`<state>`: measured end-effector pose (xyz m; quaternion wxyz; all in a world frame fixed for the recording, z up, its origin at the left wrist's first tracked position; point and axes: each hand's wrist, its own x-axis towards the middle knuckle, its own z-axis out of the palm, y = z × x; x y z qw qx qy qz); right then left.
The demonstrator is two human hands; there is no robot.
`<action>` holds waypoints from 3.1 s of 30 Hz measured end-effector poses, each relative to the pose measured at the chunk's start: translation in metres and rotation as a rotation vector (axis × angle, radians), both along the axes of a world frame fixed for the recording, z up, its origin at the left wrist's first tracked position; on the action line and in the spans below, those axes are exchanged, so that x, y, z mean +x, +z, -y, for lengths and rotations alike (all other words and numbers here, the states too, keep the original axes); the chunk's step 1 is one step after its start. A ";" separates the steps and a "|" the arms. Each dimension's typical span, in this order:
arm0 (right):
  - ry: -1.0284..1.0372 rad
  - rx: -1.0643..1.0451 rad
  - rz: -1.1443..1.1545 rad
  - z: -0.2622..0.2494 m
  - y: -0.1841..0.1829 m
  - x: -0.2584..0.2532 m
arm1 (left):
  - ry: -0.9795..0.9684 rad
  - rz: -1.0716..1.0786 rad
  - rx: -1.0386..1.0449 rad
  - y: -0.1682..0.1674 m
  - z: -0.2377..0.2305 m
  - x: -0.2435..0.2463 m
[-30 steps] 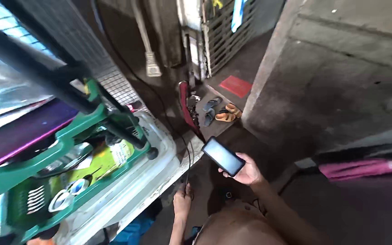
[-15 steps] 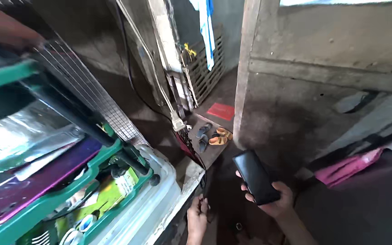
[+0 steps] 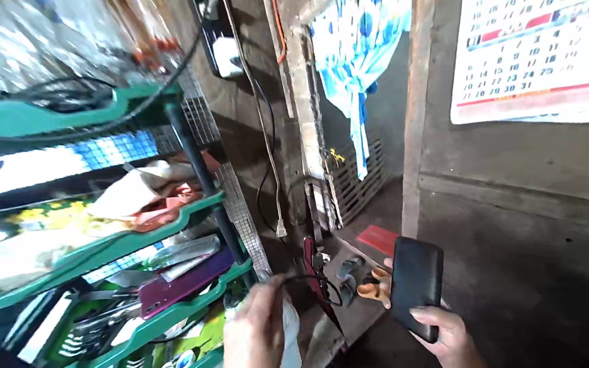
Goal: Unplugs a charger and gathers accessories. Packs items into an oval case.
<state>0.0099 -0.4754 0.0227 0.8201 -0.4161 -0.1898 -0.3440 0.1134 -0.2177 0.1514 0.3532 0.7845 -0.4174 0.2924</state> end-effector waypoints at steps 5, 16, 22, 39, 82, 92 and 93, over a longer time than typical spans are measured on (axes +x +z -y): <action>-0.012 -0.140 0.103 0.018 0.075 0.048 | -0.016 0.045 -0.324 0.080 0.024 0.025; -0.197 -0.277 0.020 0.040 0.219 0.117 | 0.134 -0.209 -0.545 0.208 0.117 0.108; -0.071 -0.248 -0.032 0.042 0.260 0.154 | 0.387 0.032 -0.294 0.248 0.137 0.115; 0.051 -0.252 0.098 0.027 0.328 0.245 | 0.711 0.172 -0.099 0.276 0.155 0.140; 0.033 -0.230 0.132 0.035 0.267 0.236 | -0.132 -0.020 -0.467 0.155 0.161 0.130; -0.208 0.213 -0.100 0.077 0.141 0.122 | -0.783 -0.524 -0.418 0.045 0.231 0.085; -0.262 0.253 -0.144 0.084 0.129 0.108 | -0.861 -0.563 -0.396 0.035 0.242 0.077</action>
